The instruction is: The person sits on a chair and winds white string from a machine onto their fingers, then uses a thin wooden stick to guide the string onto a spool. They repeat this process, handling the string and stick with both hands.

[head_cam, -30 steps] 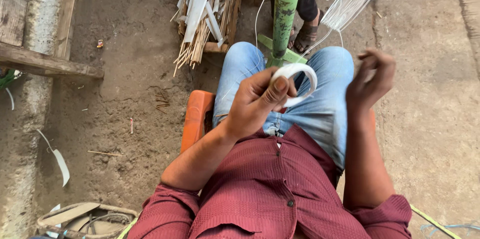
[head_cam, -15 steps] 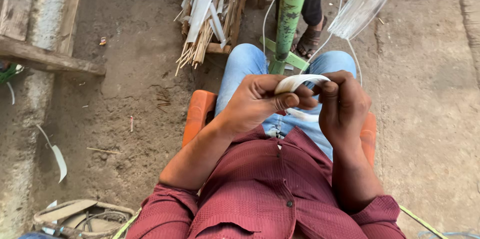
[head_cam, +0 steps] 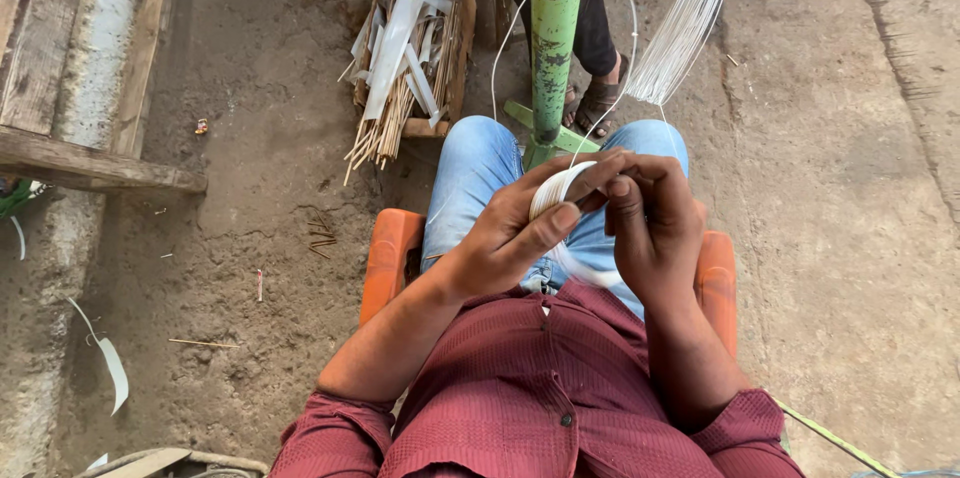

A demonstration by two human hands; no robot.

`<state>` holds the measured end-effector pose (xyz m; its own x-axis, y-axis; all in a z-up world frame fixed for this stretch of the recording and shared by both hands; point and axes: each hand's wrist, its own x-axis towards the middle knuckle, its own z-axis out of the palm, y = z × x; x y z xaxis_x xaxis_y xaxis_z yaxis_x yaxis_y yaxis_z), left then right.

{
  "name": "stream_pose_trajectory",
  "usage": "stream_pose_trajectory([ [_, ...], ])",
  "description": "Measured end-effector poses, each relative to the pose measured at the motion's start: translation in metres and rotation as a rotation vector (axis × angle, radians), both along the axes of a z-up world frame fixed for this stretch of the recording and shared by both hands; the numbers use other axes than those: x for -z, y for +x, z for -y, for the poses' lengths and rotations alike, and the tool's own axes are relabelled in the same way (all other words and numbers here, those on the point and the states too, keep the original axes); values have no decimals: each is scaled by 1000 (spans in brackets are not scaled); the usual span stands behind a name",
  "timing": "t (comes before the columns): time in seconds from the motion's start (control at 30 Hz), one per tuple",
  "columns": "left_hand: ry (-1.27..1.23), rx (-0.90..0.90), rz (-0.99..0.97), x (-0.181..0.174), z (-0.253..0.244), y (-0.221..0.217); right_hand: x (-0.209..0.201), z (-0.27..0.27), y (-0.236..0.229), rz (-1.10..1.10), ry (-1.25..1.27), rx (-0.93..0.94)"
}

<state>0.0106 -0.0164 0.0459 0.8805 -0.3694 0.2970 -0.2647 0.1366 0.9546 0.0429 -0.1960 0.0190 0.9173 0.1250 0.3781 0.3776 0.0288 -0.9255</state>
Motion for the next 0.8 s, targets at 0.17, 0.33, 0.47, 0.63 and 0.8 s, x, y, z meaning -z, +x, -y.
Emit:
stream_pose_trajectory([
  [0.17,-182,25,-50,-1,4,4,-6,5,2,183,-141,83],
  [0.33,-252,112,-86,0,-5,18,4,9,3,57,-165,111],
  [0.47,-295,144,-107,3,-5,25,4,8,4,-8,-145,105],
  [0.63,-265,95,-30,6,-2,33,-11,-1,-14,508,-446,390],
  [0.8,-206,88,47,6,2,37,-24,-4,-28,317,-369,27],
])
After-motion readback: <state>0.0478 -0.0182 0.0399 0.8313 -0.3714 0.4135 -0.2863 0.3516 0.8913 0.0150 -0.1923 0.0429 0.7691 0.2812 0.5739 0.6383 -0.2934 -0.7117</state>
